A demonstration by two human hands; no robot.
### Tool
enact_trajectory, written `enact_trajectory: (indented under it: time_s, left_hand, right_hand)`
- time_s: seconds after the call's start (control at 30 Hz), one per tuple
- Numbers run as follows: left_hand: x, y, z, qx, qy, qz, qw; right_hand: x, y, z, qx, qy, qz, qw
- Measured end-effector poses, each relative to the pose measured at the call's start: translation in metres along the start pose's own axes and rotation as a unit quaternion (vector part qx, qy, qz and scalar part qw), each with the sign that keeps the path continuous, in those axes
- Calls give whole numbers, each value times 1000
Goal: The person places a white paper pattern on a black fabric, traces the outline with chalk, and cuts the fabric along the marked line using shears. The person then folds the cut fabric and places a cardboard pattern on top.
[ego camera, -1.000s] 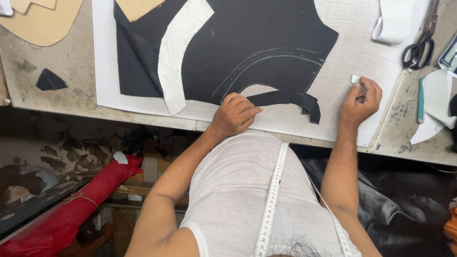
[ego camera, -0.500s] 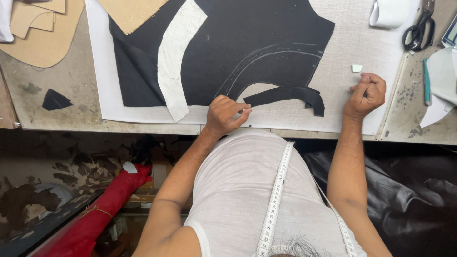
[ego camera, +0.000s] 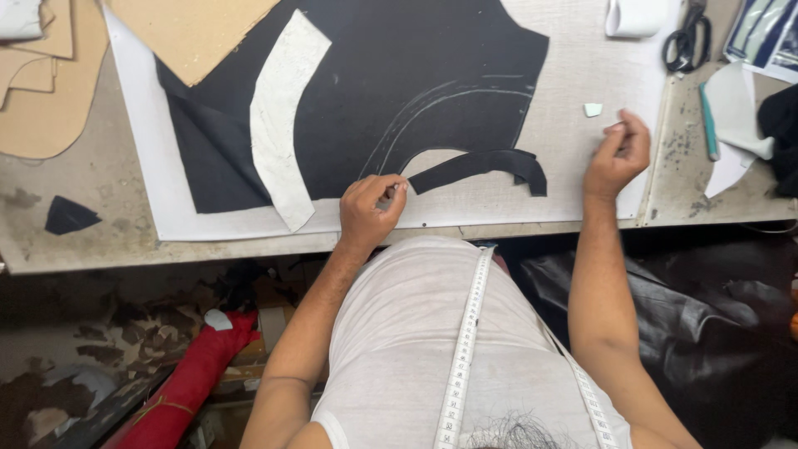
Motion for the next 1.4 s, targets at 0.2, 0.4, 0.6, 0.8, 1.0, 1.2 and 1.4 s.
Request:
enact_trajectory:
  time_s: [0.2,0.4,0.6,0.8,1.0,1.2,1.4]
  left_hand:
    - [13,-26,-46,193,68,-14,979]
    - [19,-29,-84,182,167,54,967]
    - [14,-55,-152,-11,285,223,932]
    - [25,-105,-148,52,114,-75,989]
    - [-10,-73,-94,114,-48,-32,992]
    - [-45,-54,-51,201,-119,58,971]
    - [-62,-26,-53,-55,-183,245,951]
  right_hand:
    - [-42,89,-41,-127,217,62,966]
    - [-40,82,-41,-10,238,3,971]
    - [33,-11,28,98,210,-69,970]
    - [112,-97,106,-140,248,-12,959]
    - [120,-90,72,-49,231,-29,971]
    - [107,-70,21,2,270,13,963]
    - [157,-120,36,-172,162,202,950]
Point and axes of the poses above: each hand's wrist, its own x-axis towards the middle knuckle, its own z-axis out of the back of the hand, y = z × x, the point moved 8 cm from there along x, towards the middle knuckle, and after that the axes turned 2 degrees about -y, right-handed, at the moved point
